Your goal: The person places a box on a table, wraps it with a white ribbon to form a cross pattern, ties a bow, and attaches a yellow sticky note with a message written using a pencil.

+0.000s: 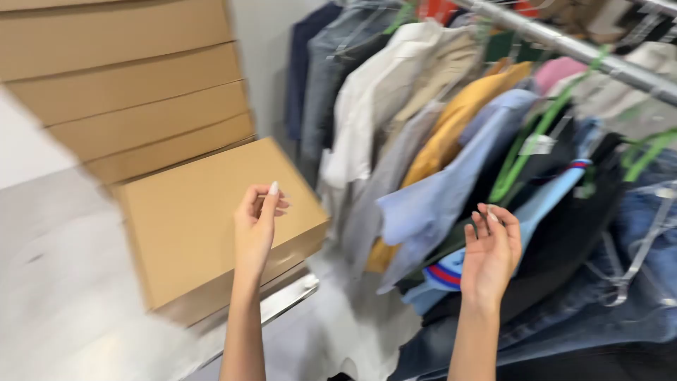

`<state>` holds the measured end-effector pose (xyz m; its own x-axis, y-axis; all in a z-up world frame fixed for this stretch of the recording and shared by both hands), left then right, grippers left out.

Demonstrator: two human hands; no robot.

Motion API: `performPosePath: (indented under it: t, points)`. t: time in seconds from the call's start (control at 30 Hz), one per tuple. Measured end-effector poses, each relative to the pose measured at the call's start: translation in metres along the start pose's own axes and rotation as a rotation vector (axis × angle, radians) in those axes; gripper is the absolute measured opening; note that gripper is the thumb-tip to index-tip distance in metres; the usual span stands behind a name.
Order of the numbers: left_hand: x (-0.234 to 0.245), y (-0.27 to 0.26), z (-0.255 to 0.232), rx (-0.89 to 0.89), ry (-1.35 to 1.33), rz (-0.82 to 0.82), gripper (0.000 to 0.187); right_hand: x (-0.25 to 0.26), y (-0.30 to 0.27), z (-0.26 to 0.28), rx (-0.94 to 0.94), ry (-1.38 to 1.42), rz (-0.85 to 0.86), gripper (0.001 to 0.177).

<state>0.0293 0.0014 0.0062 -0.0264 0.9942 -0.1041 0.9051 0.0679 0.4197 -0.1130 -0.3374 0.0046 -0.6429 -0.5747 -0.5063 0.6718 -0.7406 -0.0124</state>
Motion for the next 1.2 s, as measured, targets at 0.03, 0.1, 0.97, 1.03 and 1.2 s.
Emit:
performPosePath:
  t: [0.03,0.1,0.97,1.03,1.2]
  points:
    - [0.028,-0.009,-0.005,-0.005,0.019,-0.024,0.018,-0.008,-0.014,-0.011,-0.019,0.005,0.024,0.007]
    - [0.09,-0.032,-0.013,0.031,0.046,-0.1,0.017,-0.02,-0.05,-0.038,-0.104,0.028,0.033,0.009]
    - [0.487,-0.251,-0.054,0.269,0.056,-0.602,0.019,-0.211,-0.423,-0.307,-0.958,-0.132,0.605,0.029]
    - [0.485,-0.236,-0.041,0.295,0.052,-0.559,0.019,-0.217,-0.425,-0.33,-1.047,-0.119,0.588,0.03]
    - [0.491,-0.183,-0.022,0.298,0.065,-0.416,0.019,-0.258,-0.416,-0.352,-1.134,-0.058,0.588,0.027]
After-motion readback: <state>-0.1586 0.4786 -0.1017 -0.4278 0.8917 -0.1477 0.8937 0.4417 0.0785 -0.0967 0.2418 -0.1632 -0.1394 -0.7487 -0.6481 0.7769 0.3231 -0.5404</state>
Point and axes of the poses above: each hand's wrist, its own y-axis towards the middle knuckle, its own x-axis out of the back of the hand, z = x × y, the point moved 3 cm from there along y, towards the middle knuckle, and after that the axes turned 13 degrees about -x, right-handed, at the moved point
